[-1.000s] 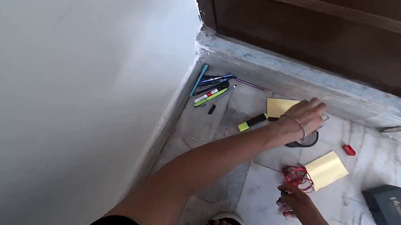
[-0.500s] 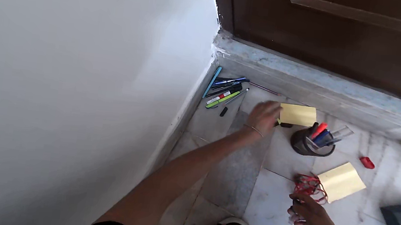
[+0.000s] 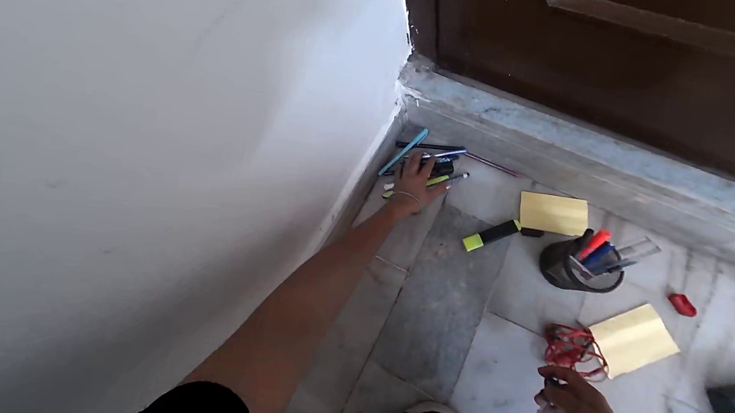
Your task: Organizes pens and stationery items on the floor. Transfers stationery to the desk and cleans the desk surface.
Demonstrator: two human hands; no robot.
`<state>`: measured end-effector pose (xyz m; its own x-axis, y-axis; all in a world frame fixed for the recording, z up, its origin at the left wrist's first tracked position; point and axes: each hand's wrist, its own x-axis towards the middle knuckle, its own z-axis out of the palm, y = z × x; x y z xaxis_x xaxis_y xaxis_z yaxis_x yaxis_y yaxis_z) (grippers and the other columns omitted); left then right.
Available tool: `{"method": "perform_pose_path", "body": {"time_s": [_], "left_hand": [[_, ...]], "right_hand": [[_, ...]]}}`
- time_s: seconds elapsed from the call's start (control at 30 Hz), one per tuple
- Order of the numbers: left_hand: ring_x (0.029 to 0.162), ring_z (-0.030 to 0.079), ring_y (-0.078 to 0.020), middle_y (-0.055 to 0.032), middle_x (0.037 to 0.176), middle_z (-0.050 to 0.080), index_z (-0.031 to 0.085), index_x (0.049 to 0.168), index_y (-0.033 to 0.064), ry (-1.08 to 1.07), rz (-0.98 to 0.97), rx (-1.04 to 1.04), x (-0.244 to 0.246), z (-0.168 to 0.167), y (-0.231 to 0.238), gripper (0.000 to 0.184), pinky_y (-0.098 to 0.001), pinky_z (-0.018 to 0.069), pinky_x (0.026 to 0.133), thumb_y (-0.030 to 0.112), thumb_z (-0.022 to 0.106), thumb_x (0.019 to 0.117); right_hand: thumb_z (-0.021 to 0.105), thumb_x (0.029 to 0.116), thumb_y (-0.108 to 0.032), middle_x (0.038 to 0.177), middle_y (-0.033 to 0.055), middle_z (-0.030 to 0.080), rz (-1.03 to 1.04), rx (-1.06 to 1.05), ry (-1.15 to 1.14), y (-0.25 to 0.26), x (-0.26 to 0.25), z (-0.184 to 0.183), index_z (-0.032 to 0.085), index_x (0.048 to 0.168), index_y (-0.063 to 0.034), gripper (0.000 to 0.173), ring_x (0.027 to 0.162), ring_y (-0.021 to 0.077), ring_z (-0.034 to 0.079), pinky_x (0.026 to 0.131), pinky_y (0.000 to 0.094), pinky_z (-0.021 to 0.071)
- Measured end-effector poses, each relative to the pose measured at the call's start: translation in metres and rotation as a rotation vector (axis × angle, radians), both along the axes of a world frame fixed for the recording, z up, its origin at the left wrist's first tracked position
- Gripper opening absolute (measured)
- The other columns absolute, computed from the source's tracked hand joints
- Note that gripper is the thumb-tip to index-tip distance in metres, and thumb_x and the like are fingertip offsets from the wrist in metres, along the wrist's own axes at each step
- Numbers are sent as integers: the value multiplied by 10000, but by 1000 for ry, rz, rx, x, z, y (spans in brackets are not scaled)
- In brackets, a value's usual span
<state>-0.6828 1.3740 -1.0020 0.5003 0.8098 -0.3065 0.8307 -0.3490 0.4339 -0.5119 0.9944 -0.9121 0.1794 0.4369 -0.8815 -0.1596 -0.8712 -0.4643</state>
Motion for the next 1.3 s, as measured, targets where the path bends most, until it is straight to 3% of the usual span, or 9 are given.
{"method": "perform_pose_path", "body": {"time_s": [0.23,0.47,0.6,0.67,0.73,0.83,0.93,1.17,1.3], "left_hand": [[1592,69,-374,-145,1716,164,327,1622,153,-29,-161,25,6,-13,-88,812,-673,-4,1220,528,639,973],[1580,62,-431,-204,1706,150,333,1614,107,-117,-170,-110,-15,13,-125,844,-673,38,1220,438,723,942],[1458,434,-254,-163,1594,423,451,1502,-18,-877,-115,-572,-54,82,-101,584,-389,382,1177,193,645,993],[1293,619,-142,2,1494,580,542,1478,237,-1388,-174,-943,-77,109,-86,595,-295,566,989,470,673,947],[1238,650,-95,40,1512,563,523,1516,288,-1676,-379,-1164,-84,112,-65,576,-221,578,931,385,664,966],[964,708,-85,-12,1274,694,560,1392,141,-1096,1,-680,-72,92,-50,393,-229,593,796,77,579,1005],[1130,659,-357,-231,1221,680,711,1199,-31,-327,-166,-158,-46,40,-35,243,-511,509,1012,39,667,970],[1217,582,-460,-232,1282,649,692,1270,37,-29,-239,13,-26,13,-49,290,-612,454,988,33,620,989],[1292,547,-456,-248,1350,611,600,1364,18,68,-232,-41,-20,20,-46,372,-615,423,1048,30,624,993]], "right_hand": [[492,1039,-3,936,92,646,2,-15,7,0,-1,-1,494,1332,42,296,753,123,673,683,271,566],[499,1036,-16,949,93,648,14,-17,-4,-3,-4,2,491,1334,43,304,759,121,675,689,273,566],[501,1030,-9,954,92,644,9,1,8,-6,-3,3,503,1312,43,287,765,123,679,691,273,574],[490,1020,5,949,86,649,12,9,14,-7,-3,3,512,1294,40,277,769,116,676,692,268,570],[477,1002,18,951,91,657,16,35,19,-8,-2,1,530,1271,44,275,787,124,679,705,274,569],[471,988,30,988,82,646,31,65,27,-6,-4,1,555,1240,29,266,835,127,673,731,273,568],[501,1004,20,1029,92,608,25,78,22,-2,-5,8,577,1220,34,230,859,139,647,745,292,559],[489,1016,9,890,13,574,-36,82,21,4,-2,15,569,1038,-24,89,723,85,616,689,261,563],[572,975,-25,836,1,553,255,173,-89,27,12,26,614,1047,-10,85,668,62,547,613,229,486]]}}
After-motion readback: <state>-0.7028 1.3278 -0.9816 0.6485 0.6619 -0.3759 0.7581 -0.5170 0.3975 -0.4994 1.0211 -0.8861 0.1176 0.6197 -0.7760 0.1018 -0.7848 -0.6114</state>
